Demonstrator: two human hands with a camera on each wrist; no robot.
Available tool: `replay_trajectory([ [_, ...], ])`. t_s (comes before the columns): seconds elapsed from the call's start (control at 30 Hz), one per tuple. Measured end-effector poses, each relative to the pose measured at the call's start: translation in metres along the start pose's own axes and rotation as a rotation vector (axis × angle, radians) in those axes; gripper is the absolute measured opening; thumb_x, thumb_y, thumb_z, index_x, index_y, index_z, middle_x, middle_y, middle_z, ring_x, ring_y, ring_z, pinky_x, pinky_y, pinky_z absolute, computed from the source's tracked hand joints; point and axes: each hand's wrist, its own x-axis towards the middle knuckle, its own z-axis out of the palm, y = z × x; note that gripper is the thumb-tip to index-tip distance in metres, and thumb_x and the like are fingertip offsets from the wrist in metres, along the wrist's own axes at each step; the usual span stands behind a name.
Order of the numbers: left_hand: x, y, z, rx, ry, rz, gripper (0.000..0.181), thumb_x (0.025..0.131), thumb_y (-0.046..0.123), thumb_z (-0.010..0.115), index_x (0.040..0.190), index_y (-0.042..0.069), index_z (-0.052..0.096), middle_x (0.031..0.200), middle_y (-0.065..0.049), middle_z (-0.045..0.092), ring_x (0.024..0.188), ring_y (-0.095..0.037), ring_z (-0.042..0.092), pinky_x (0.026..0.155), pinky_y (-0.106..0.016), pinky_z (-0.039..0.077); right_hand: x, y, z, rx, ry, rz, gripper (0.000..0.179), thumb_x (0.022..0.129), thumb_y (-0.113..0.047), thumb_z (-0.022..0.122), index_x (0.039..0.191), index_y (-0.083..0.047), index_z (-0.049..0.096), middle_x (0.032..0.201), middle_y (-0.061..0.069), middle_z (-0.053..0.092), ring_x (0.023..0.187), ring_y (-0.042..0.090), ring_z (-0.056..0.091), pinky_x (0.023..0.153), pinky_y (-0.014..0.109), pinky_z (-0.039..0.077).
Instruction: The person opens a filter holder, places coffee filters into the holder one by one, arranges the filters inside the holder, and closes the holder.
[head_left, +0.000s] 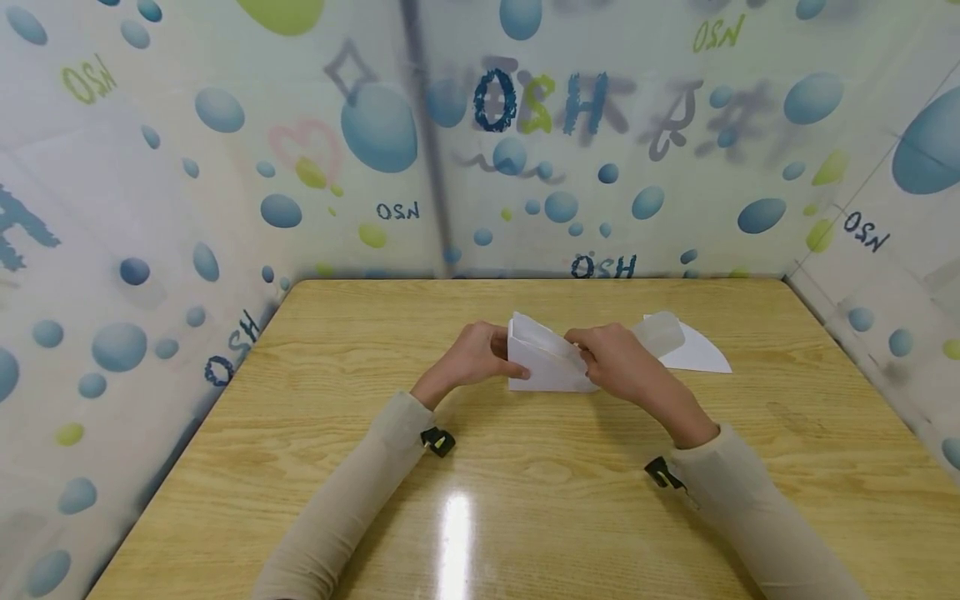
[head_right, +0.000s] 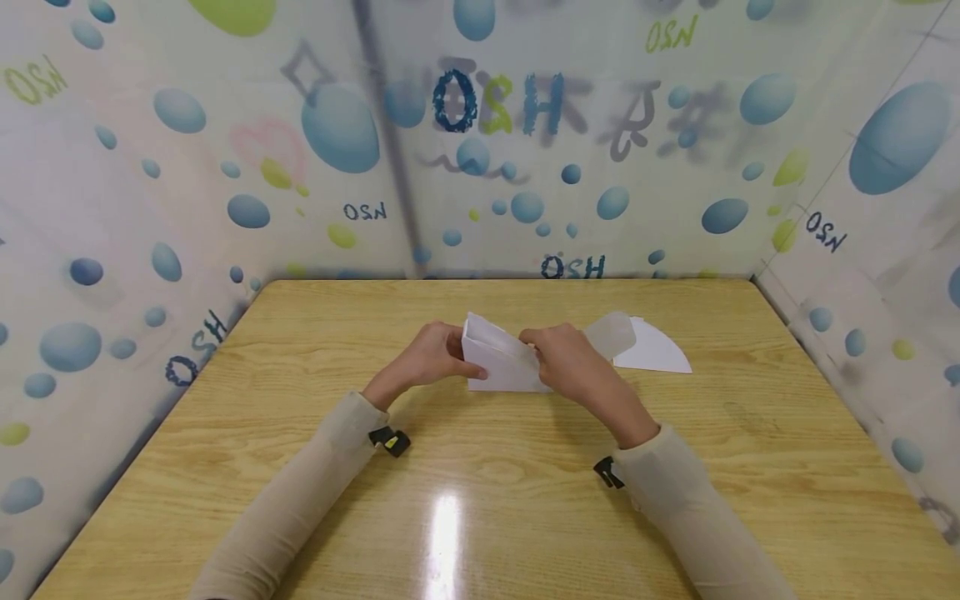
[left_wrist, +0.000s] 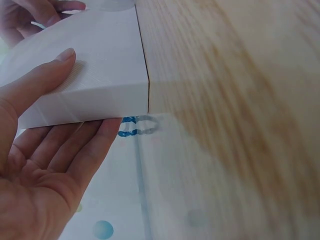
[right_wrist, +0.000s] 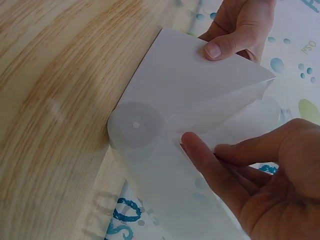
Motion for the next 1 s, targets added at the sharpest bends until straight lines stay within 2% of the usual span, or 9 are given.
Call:
replay_trajectory([
  [0.17, -0.0001, 0.0002, 0.0003, 0.002, 0.004, 0.004, 0.044, 0.081, 0.018, 0.09, 0.122, 0.011, 0.074, 0.112, -0.006, 0.079, 0.094, -0.016, 0.076, 0.081, -0.033, 0.061, 0.0004, -0.0001, 0.0007, -0.002, 0.017, -0.012, 0.02, 0.095, 0.007, 0.058, 0.103, -0.003, 0.073, 0.083, 0.011, 0.074, 0.061, 0.014, 0.049, 0.062, 0.03, 0.041],
  [0.27, -0.0004, 0.0001, 0.0004, 0.0, 0.005, -0.003, 0.044, 0.081, 0.017, 0.09, 0.121, 0.01, 0.074, 0.111, -0.006, 0.079, 0.093, -0.016, 0.076, 0.081, -0.033, 0.062, 0.0007, -0.0004, 0.0011, -0.001, 0.016, -0.005, 0.015, 0.095, 0.004, 0.061, 0.101, -0.004, 0.072, 0.08, 0.009, 0.072, 0.061, 0.014, 0.05, 0.061, 0.03, 0.043],
  [0.47, -0.0005, -0.0001, 0.0008, 0.006, 0.006, -0.002, 0.043, 0.082, 0.018, 0.09, 0.121, 0.011, 0.075, 0.11, -0.005, 0.079, 0.091, -0.015, 0.076, 0.08, -0.033, 0.061, 0.0006, -0.0022, 0.0014, 0.01, -0.006, 0.038, 0.017, 0.097, 0.001, 0.063, 0.112, -0.002, 0.072, 0.096, 0.014, 0.078, 0.075, 0.019, 0.069, 0.07, 0.038, 0.059],
  [0.6, 0.0, -0.0007, 0.001, 0.007, 0.004, 0.003, 0.043, 0.082, 0.018, 0.089, 0.122, 0.011, 0.074, 0.11, -0.005, 0.079, 0.091, -0.015, 0.076, 0.08, -0.033, 0.061, 0.0009, -0.0031, 0.0005, 0.023, -0.012, 0.066, 0.022, 0.098, -0.001, 0.063, 0.118, -0.001, 0.073, 0.102, 0.014, 0.078, 0.072, 0.017, 0.063, 0.069, 0.034, 0.055],
  [0.77, 0.0005, -0.0009, 0.0009, 0.009, 0.001, 0.003, 0.041, 0.082, 0.019, 0.09, 0.12, 0.012, 0.075, 0.108, -0.004, 0.08, 0.09, -0.014, 0.076, 0.08, -0.032, 0.061, 0.0, -0.0028, 0.0006, 0.03, -0.005, 0.051, 0.024, 0.098, 0.003, 0.06, 0.117, -0.002, 0.074, 0.106, 0.015, 0.078, 0.067, 0.016, 0.057, 0.063, 0.029, 0.047],
  [1.0, 0.001, -0.0008, 0.0007, 0.009, 0.0, -0.007, 0.039, 0.081, 0.019, 0.09, 0.116, 0.011, 0.076, 0.106, -0.004, 0.08, 0.088, -0.014, 0.075, 0.078, -0.031, 0.06, -0.0003, -0.0033, 0.0009, 0.026, -0.004, 0.046, 0.027, 0.098, 0.006, 0.057, 0.115, -0.003, 0.076, 0.11, 0.015, 0.078, 0.074, 0.018, 0.064, 0.065, 0.031, 0.053],
])
